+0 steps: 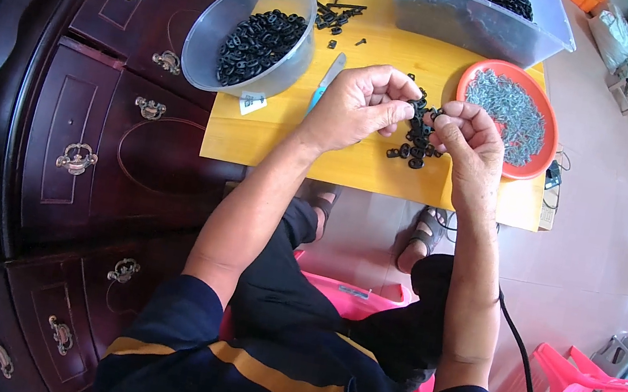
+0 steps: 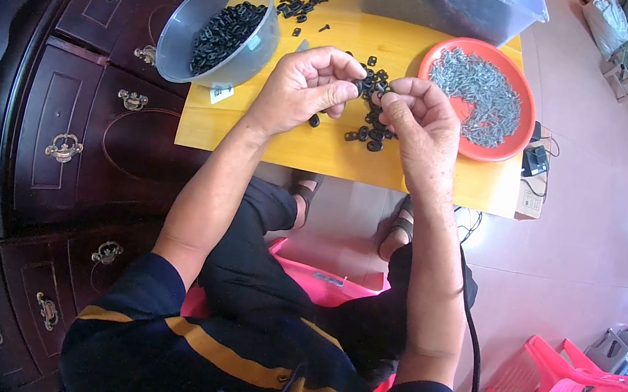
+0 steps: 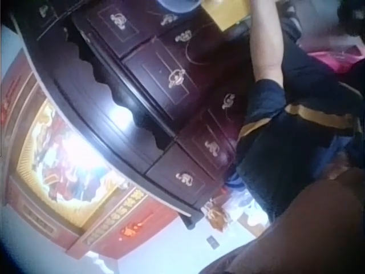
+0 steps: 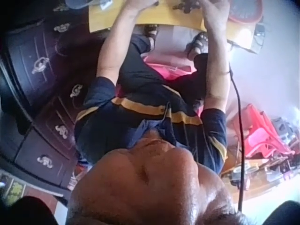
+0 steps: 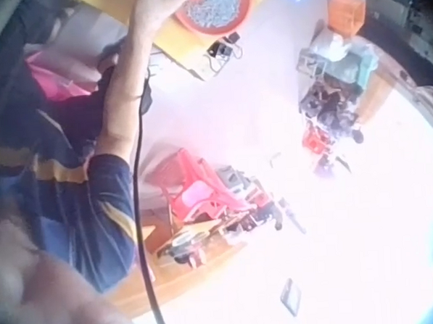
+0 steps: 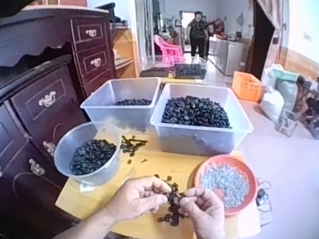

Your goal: The person assembles small black plastic components by hand, inserting metal inserts into them.

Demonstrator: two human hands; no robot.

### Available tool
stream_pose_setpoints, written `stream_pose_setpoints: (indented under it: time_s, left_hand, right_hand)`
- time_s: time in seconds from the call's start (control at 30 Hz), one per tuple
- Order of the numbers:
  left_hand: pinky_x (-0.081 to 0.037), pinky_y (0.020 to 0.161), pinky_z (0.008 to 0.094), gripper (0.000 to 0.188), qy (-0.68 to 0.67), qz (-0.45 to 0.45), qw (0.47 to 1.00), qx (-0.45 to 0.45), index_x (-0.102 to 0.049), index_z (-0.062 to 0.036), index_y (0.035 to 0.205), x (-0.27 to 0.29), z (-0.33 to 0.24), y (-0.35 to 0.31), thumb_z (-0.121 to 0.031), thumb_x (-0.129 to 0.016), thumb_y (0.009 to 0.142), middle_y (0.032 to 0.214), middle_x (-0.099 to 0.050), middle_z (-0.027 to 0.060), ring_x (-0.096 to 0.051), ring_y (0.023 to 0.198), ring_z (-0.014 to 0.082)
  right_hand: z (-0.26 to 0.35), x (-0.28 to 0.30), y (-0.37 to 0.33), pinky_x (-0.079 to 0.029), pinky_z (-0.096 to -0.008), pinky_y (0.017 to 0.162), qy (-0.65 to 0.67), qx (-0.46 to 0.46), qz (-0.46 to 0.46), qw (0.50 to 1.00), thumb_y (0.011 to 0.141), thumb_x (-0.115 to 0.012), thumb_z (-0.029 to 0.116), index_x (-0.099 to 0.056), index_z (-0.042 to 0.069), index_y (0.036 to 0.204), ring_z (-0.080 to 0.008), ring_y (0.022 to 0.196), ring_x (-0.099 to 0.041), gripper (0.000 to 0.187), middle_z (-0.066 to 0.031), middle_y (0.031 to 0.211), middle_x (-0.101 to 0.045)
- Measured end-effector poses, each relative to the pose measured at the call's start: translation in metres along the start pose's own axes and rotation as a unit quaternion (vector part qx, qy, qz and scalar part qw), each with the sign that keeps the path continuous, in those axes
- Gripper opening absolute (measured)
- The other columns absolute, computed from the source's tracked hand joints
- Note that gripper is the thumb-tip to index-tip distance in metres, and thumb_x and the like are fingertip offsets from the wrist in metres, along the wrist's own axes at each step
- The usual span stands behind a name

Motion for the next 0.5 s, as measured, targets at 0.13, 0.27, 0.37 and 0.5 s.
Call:
stream_pose_setpoints:
  time_s: [0.13,0.27,0.37,0.5]
  left_hand:
    - [-0.051,0.059,0.0188,0.016,-0.04,-0.038,0.998,-0.028,-0.06,-0.0015,0.109,-0.004,-0.002,0.0,-0.006,-0.065,0.094,0.086,-0.062,-0.0005,-0.058,0.067,0.0032]
    - [-0.051,0.064,0.021,0.015,-0.057,-0.033,0.997,-0.028,-0.059,-0.002,0.109,-0.012,0.001,-0.001,-0.004,-0.064,0.095,0.091,-0.064,0.0026,-0.059,0.072,0.0057]
    - [-0.051,0.065,0.0206,0.015,-0.038,-0.045,0.996,-0.064,-0.061,-0.0015,0.109,-0.012,0.0,-0.002,-0.003,-0.065,0.094,0.092,-0.065,0.0026,-0.059,0.073,0.0055]
    - [-0.056,0.066,0.0225,0.011,0.034,-0.079,0.988,-0.128,-0.065,0.0011,0.101,-0.016,-0.009,-0.004,0.002,-0.067,0.09,0.089,-0.068,0.0047,-0.067,0.076,0.0077]
  right_hand:
    - [-0.006,0.0,0.001,-0.051,-0.0219,0.073,0.046,-0.029,0.003,0.999,0.094,-0.065,0.007,-0.06,0.004,0.109,-0.0078,0.077,-0.063,0.016,-0.0065,0.094,-0.072]
    - [-0.018,-0.003,-0.002,-0.055,-0.023,0.07,0.167,-0.08,-0.002,0.983,0.095,-0.064,0.009,-0.061,0.006,0.109,-0.0119,0.081,-0.068,0.015,-0.0061,0.096,-0.071]
    - [-0.024,-0.007,-0.003,-0.057,-0.0239,0.07,0.223,-0.087,-0.001,0.971,0.096,-0.063,0.01,-0.06,0.007,0.109,-0.0142,0.085,-0.07,0.014,-0.0059,0.097,-0.07]
    - [-0.027,-0.005,-0.002,-0.058,-0.0243,0.07,0.239,-0.078,-0.019,0.968,0.097,-0.062,0.01,-0.06,0.007,0.11,-0.0145,0.084,-0.07,0.014,-0.0056,0.097,-0.07]
Point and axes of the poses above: each hand's wrist, its own y-axis towards the middle knuckle, its own x-axis out of the back of the hand, z = x × y, the point moved 7 cm from there along y, towards the middle knuckle
